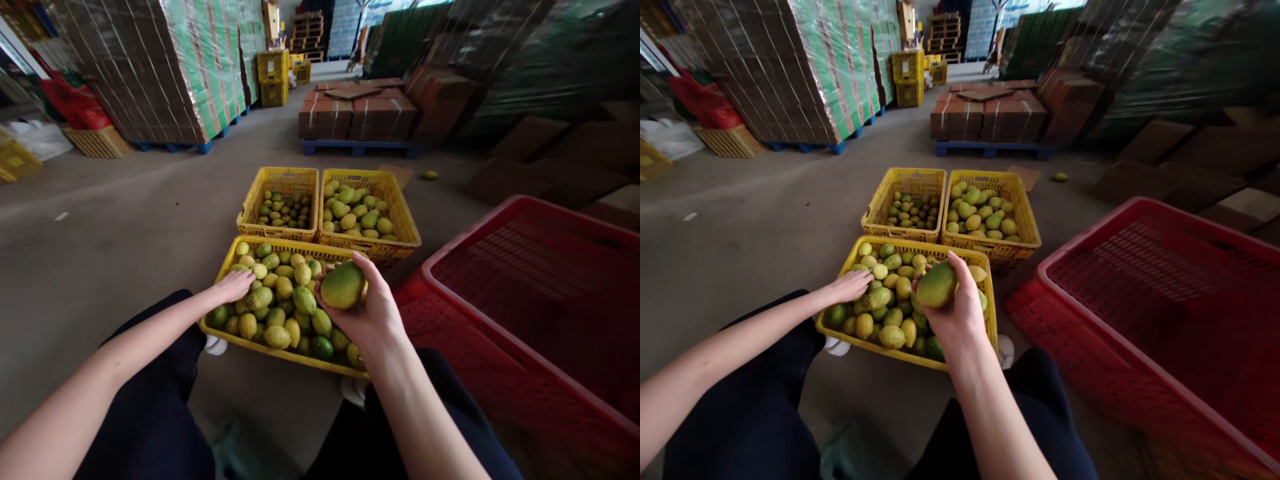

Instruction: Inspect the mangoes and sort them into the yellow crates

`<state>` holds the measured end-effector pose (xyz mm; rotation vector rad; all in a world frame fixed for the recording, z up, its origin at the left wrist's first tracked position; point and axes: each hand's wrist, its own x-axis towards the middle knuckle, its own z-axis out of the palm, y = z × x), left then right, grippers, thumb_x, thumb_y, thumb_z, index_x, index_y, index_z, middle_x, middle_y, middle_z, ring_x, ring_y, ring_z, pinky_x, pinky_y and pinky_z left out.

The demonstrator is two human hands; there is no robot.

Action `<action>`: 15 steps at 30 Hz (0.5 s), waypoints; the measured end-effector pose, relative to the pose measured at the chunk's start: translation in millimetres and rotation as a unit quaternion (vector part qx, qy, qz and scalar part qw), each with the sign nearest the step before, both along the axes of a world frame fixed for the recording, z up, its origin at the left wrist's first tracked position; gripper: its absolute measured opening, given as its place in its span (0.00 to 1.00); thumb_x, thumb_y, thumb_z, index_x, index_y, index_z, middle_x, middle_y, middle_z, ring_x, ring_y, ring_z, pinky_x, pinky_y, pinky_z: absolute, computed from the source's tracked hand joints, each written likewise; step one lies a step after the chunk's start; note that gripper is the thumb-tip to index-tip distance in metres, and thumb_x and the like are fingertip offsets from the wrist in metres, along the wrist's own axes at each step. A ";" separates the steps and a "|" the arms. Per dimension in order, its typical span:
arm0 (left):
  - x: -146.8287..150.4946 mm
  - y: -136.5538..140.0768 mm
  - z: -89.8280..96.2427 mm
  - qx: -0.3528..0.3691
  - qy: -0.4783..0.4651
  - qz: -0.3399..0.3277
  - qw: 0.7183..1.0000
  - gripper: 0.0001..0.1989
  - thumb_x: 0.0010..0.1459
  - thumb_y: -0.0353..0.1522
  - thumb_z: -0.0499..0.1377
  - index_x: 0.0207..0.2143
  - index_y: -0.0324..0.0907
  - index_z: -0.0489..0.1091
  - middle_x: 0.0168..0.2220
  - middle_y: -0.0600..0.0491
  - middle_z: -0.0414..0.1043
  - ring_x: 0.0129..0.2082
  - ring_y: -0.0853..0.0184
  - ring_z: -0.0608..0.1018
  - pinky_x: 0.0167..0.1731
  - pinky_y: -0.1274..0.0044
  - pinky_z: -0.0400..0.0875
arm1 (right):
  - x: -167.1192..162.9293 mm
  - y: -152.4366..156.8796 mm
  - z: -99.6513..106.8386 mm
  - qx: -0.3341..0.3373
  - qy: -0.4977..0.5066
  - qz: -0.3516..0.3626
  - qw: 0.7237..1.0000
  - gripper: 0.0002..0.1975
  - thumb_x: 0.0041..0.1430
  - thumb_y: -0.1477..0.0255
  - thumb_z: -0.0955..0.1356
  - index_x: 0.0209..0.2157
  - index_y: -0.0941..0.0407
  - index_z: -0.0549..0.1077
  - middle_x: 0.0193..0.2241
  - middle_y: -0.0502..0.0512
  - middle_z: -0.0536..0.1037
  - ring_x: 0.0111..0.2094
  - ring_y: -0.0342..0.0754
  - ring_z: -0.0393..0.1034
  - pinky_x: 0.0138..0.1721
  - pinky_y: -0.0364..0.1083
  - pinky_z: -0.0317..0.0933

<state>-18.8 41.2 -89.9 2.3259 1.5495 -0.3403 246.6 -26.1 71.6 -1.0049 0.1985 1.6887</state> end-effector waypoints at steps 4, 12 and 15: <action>39.5 19.7 1.7 0.040 -0.004 -0.052 0.998 0.18 0.66 0.29 0.46 0.52 0.40 0.71 0.57 0.42 0.69 0.58 0.52 0.68 0.59 0.63 0.61 | 6.6 2.1 -3.5 -0.003 -0.009 -0.018 1.000 0.06 0.56 0.68 0.71 0.32 0.53 0.71 0.26 0.49 0.76 0.25 0.47 0.72 0.24 0.47 0.74; 100.4 60.6 -35.6 -0.036 0.048 0.012 0.998 0.20 0.56 0.31 0.62 0.52 0.39 0.70 0.46 0.39 0.77 0.54 0.43 0.74 0.60 0.51 0.54 | 24.7 7.7 -3.2 -0.023 -0.024 -0.068 0.997 0.04 0.60 0.70 0.68 0.32 0.55 0.71 0.23 0.49 0.76 0.23 0.46 0.74 0.23 0.45 0.74; 100.3 59.6 -44.3 -0.027 0.061 0.023 0.998 0.23 0.59 0.32 0.60 0.57 0.41 0.68 0.50 0.38 0.76 0.58 0.43 0.72 0.61 0.51 0.53 | 30.8 11.1 -3.1 -0.048 -0.046 -0.102 0.993 0.04 0.61 0.71 0.68 0.31 0.54 0.70 0.22 0.48 0.76 0.22 0.46 0.73 0.22 0.45 0.73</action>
